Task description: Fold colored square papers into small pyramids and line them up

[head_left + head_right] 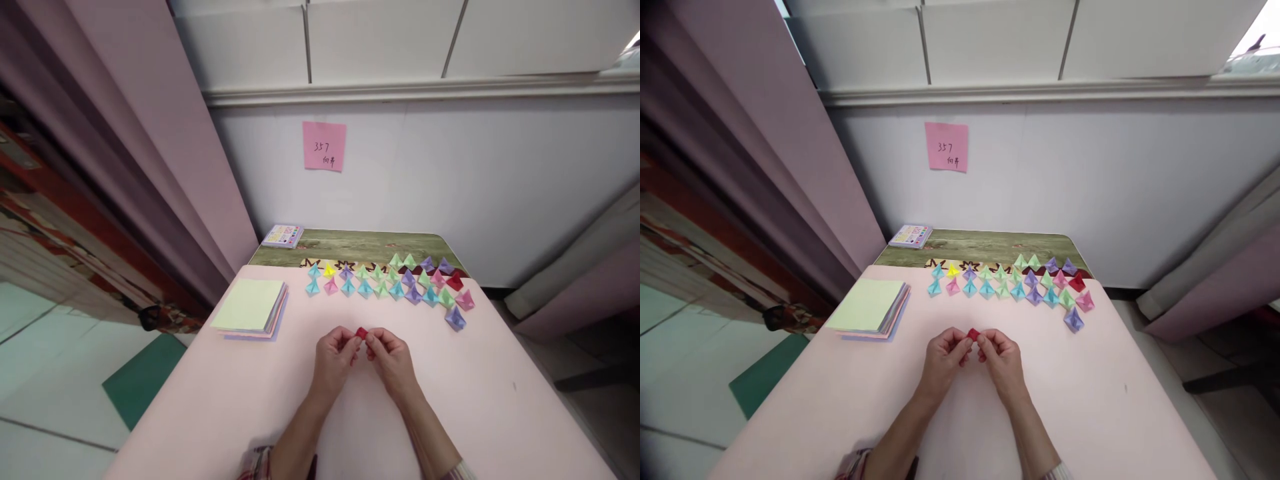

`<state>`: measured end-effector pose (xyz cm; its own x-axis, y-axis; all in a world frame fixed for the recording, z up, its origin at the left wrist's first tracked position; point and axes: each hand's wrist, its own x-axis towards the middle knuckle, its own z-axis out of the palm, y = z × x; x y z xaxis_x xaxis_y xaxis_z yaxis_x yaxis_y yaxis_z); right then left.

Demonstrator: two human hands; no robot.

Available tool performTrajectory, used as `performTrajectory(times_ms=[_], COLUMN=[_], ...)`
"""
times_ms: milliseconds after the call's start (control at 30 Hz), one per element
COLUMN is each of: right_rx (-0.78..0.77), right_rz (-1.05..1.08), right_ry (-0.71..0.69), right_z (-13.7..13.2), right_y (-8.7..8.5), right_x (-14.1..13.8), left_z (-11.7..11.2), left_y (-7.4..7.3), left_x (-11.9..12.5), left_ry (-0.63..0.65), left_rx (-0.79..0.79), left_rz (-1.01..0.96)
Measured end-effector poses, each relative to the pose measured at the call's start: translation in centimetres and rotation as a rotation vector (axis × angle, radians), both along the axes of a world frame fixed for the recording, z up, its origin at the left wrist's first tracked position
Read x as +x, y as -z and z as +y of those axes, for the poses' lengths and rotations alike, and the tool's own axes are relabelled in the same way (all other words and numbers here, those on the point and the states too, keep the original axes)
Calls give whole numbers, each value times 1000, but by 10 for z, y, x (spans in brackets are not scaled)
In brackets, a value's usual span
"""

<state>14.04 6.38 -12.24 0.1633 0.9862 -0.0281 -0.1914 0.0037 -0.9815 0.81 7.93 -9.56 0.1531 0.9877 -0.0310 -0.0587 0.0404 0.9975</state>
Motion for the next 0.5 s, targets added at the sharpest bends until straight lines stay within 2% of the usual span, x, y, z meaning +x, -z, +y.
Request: performTrajectory(times_ms=[100, 200, 300, 367, 500], right_rx=[15, 81, 93, 59, 27], right_rz=[-103, -347, -563, -593, -573], right_ry=[24, 34, 108, 202, 311], right_z=[0, -3, -5, -6, -5], right_y=[0, -4, -7, -6, -3], right_x=[5, 14, 23, 26, 26], left_z=[0, 6, 13, 16, 15], left_y=[-1, 2, 6, 7, 4], left_x=[-1, -8, -14, -16, -17], left_ry=[-30, 1, 11, 0, -56], left_rx=[139, 277, 319, 309, 334], left_rz=[186, 414, 607, 637, 542])
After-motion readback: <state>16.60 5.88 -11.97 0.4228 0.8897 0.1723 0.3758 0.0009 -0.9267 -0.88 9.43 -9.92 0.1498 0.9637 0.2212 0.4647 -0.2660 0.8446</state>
